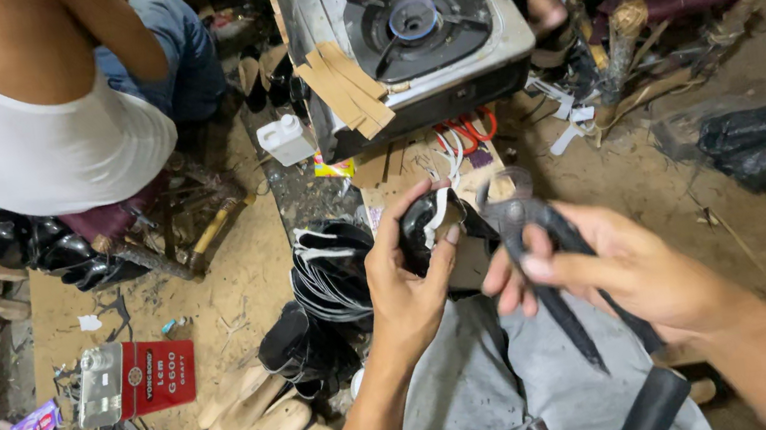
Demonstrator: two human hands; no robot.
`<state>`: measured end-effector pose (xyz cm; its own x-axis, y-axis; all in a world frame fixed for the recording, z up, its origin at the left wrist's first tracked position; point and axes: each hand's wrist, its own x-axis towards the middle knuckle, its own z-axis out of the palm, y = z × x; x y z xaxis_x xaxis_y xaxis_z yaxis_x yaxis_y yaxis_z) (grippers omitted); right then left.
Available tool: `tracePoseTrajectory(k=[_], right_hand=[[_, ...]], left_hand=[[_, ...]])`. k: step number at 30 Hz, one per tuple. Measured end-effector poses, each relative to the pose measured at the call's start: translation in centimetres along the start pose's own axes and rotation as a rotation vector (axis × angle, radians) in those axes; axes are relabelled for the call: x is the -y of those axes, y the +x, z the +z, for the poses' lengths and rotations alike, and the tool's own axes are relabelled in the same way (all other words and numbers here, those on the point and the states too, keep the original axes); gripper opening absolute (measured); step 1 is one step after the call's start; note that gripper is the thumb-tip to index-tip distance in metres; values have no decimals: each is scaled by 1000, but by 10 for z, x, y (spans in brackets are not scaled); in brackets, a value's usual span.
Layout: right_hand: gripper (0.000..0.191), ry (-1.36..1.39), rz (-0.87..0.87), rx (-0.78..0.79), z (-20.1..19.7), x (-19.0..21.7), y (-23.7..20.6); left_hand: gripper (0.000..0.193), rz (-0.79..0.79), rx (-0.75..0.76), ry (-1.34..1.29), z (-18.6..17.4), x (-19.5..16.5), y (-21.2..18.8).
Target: The person assembles a black shoe by inserting a wooden shoe last into the upper, heating the upper over a gas stove, and using pliers and a hammer to secure the upper to the last. The person repeatedly adjusts the shoe and uses tools to shape and attach the upper.
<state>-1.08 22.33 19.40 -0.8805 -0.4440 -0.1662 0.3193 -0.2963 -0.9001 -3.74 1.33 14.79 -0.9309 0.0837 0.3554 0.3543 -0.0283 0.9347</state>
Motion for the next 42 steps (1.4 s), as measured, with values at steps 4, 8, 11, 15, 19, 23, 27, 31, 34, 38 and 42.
tracePoseTrajectory(k=[4,8,11,15,19,23,27,31,34,38,42], right_hand=[[20,56,214,189,-7,-3,-22],[28,153,291,126,-5,1,-21],[29,285,424,157,-7,15,-21],[28,-120,357,371,-17,42,-19],[34,-833,552,98,-8,52,-23],[25,-922,365,-201,30,16,-22],[23,-740,-130,-283,42,-39,-6],[24,-753,-43,-200,21,-41,-4],[22,-715,49,-27,12,1,-2],[19,-1424,433,56,24,61,-7],[30,-1471,-155,250,26,76,-17]], left_hand=[[50,21,53,-30,2,-2,-11],[53,55,110,-12,3,-8,-20],[51,100,138,33,4,-12,-25],[50,159,208,70,5,-13,-28],[47,24,226,15,6,-7,-22],[50,42,125,-31,4,-1,-21],[54,10,106,-55,1,1,-17],[53,73,23,-21,1,-5,-18],[44,146,-54,39,11,-10,-19],[41,123,-145,100,28,-16,-27],[42,113,-173,61,37,-16,-25]])
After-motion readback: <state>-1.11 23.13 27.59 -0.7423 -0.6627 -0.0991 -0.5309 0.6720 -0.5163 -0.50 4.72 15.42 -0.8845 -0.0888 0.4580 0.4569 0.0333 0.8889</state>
